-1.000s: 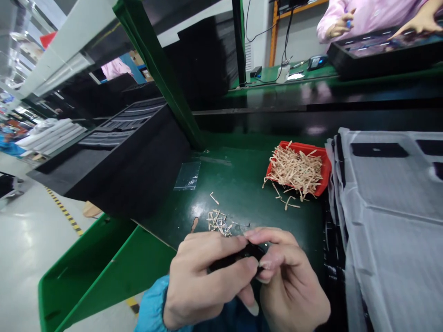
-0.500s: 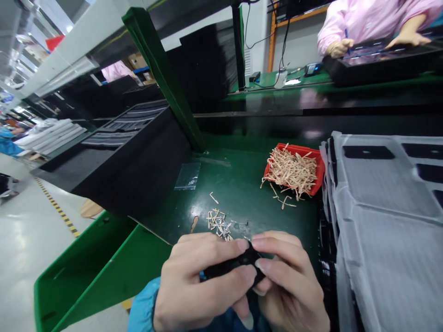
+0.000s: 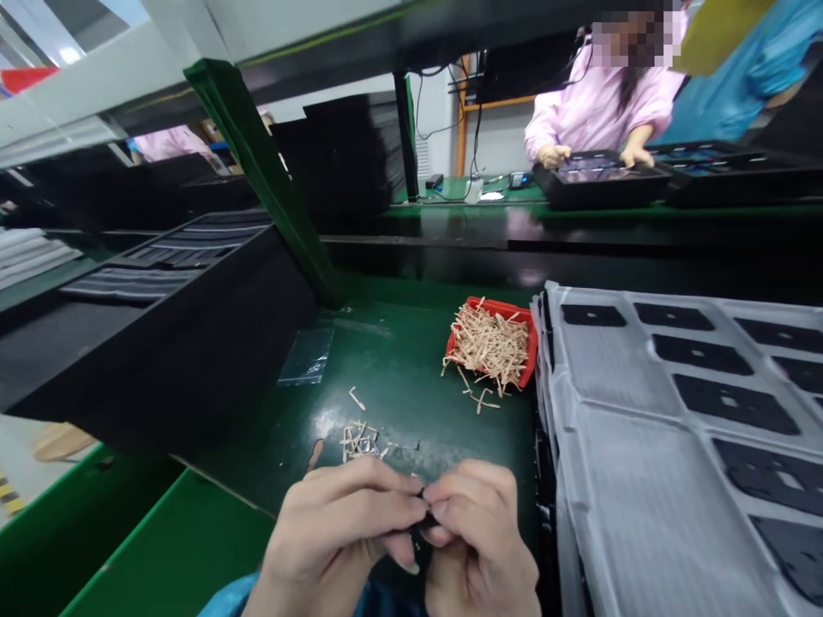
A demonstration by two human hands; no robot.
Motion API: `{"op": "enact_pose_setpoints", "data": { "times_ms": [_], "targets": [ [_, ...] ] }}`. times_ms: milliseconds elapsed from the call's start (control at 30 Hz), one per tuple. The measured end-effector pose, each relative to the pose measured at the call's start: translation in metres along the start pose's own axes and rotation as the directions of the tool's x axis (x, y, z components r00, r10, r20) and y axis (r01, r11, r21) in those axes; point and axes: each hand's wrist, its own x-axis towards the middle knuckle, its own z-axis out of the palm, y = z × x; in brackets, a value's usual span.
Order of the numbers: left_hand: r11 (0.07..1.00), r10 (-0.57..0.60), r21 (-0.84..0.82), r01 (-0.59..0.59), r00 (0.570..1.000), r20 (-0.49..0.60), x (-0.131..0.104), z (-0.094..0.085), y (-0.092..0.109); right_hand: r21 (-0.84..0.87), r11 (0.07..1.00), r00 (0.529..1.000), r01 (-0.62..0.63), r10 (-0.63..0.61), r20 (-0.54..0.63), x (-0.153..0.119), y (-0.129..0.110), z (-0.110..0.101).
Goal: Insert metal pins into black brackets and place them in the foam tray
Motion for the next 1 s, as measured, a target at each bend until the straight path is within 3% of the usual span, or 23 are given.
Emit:
{"op": "enact_pose_setpoints", "data": {
  "times_ms": [133,300,400,533,700,833,1000],
  "targets": [
    [0.999,0.008,0.035,-0.007,1.0,-0.028,-0.003,-0.002,0.0,0.041,0.999,0.998,-0.028,0.026,0.055,0.003,0.002,-0.004],
    [0.996,-0.087,-0.001,0.088,0.99,-0.107,-0.012,0.004,0.001,-0.002,0.996,0.995,0.089,-0.088,0.054,0.01,0.001,-0.003],
    [0.993,-0.103,-0.069,0.097,0.99,-0.093,-0.011,0.009,0.0,-0.021,0.994,0.993,0.107,-0.106,0.055,0.009,-0.001,0.004],
    [1.0,-0.004,-0.007,0.003,0.997,-0.076,-0.007,0.004,-0.001,-0.03,0.997,0.996,0.07,-0.072,-0.052,0.004,0.0,0.011],
    [0.996,0.072,0.051,-0.071,0.997,-0.009,-0.008,-0.011,-0.002,-0.04,0.987,0.984,0.154,-0.149,0.099,0.006,-0.005,0.011],
    [0.987,0.148,0.07,-0.145,0.988,-0.049,-0.018,-0.014,0.01,-0.017,0.982,0.982,0.188,-0.188,-0.001,0.003,-0.018,0.01],
    [0.991,-0.102,0.069,0.112,0.986,-0.131,-0.03,-0.025,0.036,-0.016,0.972,0.973,0.232,-0.232,0.004,-0.006,-0.032,0.007]
  ]
}}
